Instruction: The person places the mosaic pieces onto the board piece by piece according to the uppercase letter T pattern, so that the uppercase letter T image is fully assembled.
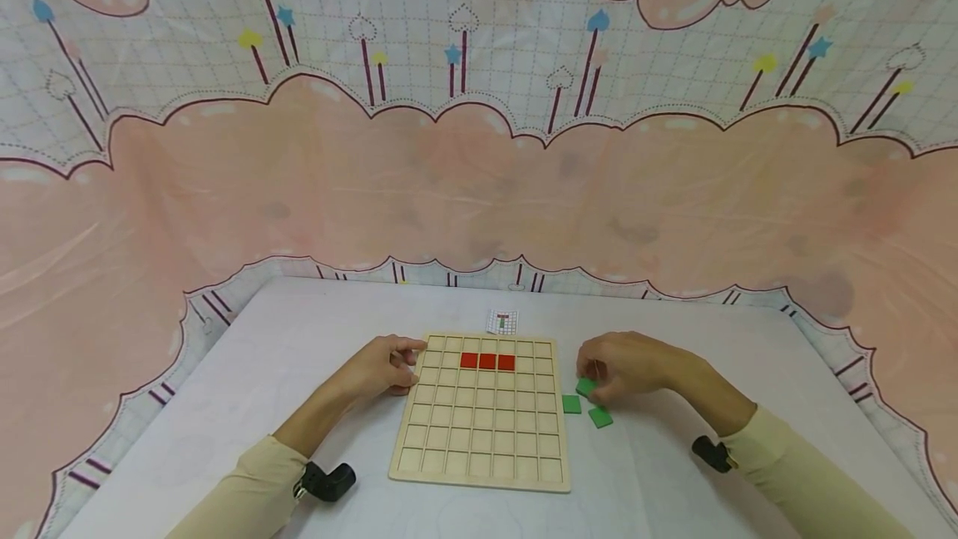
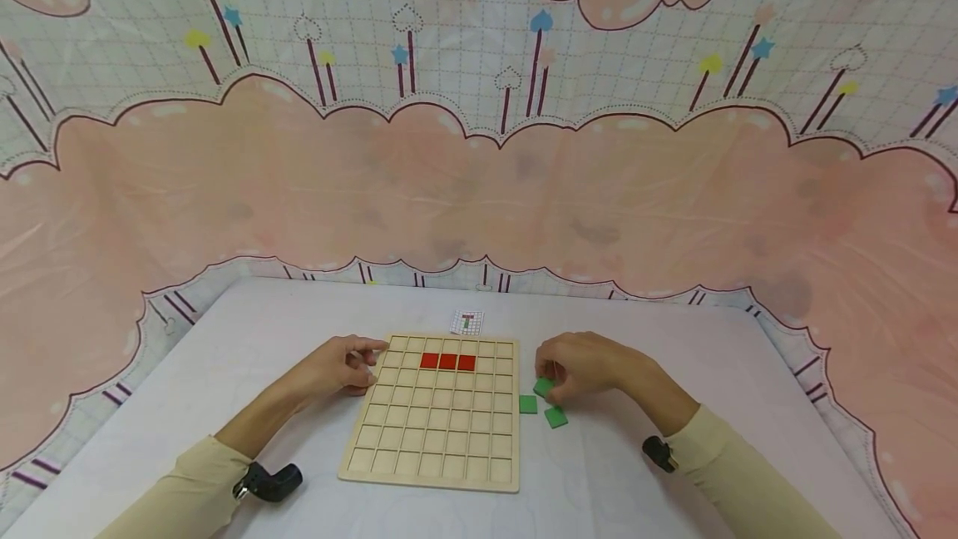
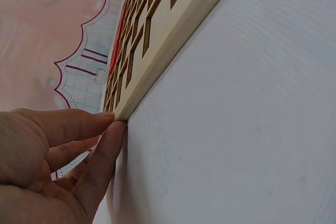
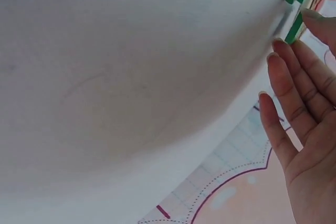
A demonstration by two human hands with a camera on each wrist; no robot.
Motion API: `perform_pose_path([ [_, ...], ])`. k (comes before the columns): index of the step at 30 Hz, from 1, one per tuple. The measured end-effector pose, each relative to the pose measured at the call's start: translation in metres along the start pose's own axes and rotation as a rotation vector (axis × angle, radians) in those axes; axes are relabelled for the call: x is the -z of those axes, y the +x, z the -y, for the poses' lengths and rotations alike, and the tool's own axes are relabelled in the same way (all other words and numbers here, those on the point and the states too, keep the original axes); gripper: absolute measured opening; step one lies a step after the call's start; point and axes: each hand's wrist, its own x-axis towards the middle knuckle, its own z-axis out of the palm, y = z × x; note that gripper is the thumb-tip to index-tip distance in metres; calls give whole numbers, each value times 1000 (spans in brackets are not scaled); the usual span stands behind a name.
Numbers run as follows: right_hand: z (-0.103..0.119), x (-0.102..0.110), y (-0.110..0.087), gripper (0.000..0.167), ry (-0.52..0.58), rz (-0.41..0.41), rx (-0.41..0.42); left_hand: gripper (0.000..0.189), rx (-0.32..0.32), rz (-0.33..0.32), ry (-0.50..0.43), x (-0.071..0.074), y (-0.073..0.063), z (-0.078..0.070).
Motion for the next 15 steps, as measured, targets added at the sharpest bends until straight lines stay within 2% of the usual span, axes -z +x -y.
perform_pose_path([
  [15,9,8,13,16,11,-1,-4,56,1,2,-2,0,2,1],
])
